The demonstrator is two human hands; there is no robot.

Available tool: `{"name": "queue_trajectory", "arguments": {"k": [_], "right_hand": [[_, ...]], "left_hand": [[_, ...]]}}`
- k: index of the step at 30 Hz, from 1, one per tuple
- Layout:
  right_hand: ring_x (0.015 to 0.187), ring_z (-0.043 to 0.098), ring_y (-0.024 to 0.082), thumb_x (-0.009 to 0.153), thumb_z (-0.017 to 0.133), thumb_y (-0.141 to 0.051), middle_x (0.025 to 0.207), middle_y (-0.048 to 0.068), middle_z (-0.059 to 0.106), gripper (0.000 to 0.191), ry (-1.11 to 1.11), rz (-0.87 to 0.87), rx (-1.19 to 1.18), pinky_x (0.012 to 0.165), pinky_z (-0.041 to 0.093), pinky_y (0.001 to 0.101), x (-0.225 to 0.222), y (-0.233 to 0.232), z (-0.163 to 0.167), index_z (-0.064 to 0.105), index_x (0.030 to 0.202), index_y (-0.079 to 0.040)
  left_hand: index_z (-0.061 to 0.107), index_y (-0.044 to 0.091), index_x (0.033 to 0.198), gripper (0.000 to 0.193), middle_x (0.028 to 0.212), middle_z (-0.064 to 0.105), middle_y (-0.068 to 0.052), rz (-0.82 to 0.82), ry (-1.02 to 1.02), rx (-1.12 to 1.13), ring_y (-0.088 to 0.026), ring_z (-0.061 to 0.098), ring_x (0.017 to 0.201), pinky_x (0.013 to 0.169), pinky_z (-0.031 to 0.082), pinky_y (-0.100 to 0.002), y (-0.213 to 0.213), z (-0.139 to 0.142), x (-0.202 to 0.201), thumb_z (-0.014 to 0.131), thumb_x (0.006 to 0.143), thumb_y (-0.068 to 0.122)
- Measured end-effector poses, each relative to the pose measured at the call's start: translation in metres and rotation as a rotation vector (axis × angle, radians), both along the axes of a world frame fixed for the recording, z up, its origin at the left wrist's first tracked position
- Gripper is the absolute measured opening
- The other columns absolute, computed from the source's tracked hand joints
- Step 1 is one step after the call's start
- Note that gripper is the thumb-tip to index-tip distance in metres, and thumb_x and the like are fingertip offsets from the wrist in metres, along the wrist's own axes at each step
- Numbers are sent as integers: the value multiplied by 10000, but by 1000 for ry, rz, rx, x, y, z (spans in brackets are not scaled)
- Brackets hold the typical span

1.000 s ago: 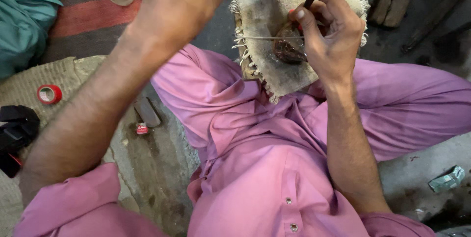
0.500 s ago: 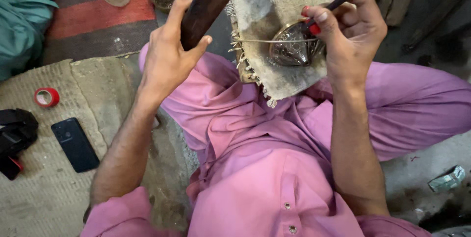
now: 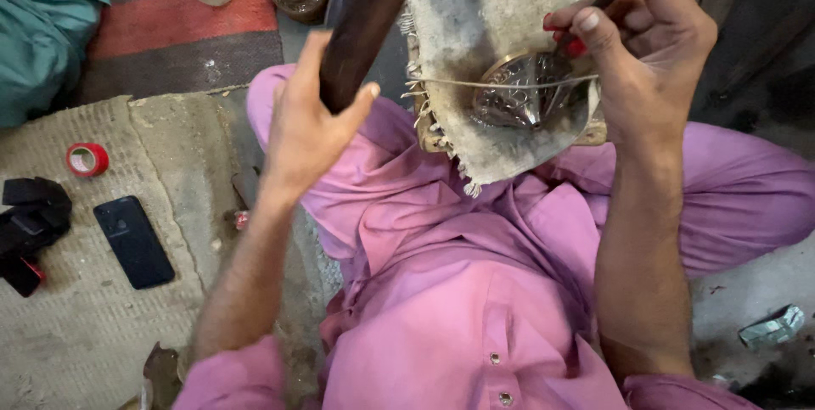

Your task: The person sits cross-legged and uses a hammer and chisel to engrave a pattern on a small brass bell. They repeatedly strike the chisel to create indentations, occasionally repositioning the bell to work on different areas.

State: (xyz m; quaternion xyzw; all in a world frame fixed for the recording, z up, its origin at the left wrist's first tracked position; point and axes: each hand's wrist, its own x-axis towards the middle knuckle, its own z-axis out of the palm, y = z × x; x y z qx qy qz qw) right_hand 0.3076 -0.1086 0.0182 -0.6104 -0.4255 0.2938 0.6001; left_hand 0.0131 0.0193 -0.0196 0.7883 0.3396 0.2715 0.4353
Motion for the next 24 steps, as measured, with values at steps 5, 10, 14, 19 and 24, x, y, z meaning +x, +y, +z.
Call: {"name": "queue_trajectory", "arguments": {"k": [5, 10, 14, 19, 24], "right_hand": [[980, 778, 182, 1056, 638, 52, 992, 116, 748, 167, 79, 0, 2, 906, 669, 280, -2, 1, -8, 584, 1212, 30], [1028, 757, 207, 1078, 640, 92, 1056, 116, 686, 154, 9, -26, 56, 933, 646, 300, -5, -5, -23, 553, 1195, 45], [1028, 766, 194, 1177, 643, 89, 1058, 124, 722, 123, 33, -26, 87, 938, 643, 273, -5, -6, -29, 551, 1248, 48], [998, 766, 177, 1156, 648, 75, 1034, 119, 707, 119, 55, -100, 96, 883, 628, 252, -8, -6, -28, 551, 1220, 45], [995, 768, 178, 1144, 638, 70, 1059, 141, 734, 145, -23, -91, 56, 865, 636, 254, -5, -6, -22, 562, 1263, 39]], "left_hand": [[560, 25, 1238, 367, 873, 602, -16, 215, -28, -250, -117, 582, 767, 683, 495, -284, -37, -27, 6, 791, 958, 80], [544, 11, 1266, 403, 882, 601, 7, 178, -58, -241, -78, 567, 783, 688, 492, -250, -44, -31, 11, 774, 941, 73], [553, 29, 1229, 350, 877, 641, -72, 122, 76, -159, -155, 619, 742, 658, 504, -287, -26, -3, 19, 772, 967, 101], [545, 80, 1288, 428, 933, 699, -189, -48, 255, 74, -382, 729, 881, 712, 534, -425, 5, 55, 37, 780, 930, 97], [520, 93, 1343, 561, 1090, 691, -188, -212, 314, 386, -419, 683, 1019, 840, 542, -498, 31, 97, 63, 773, 847, 30]]}}
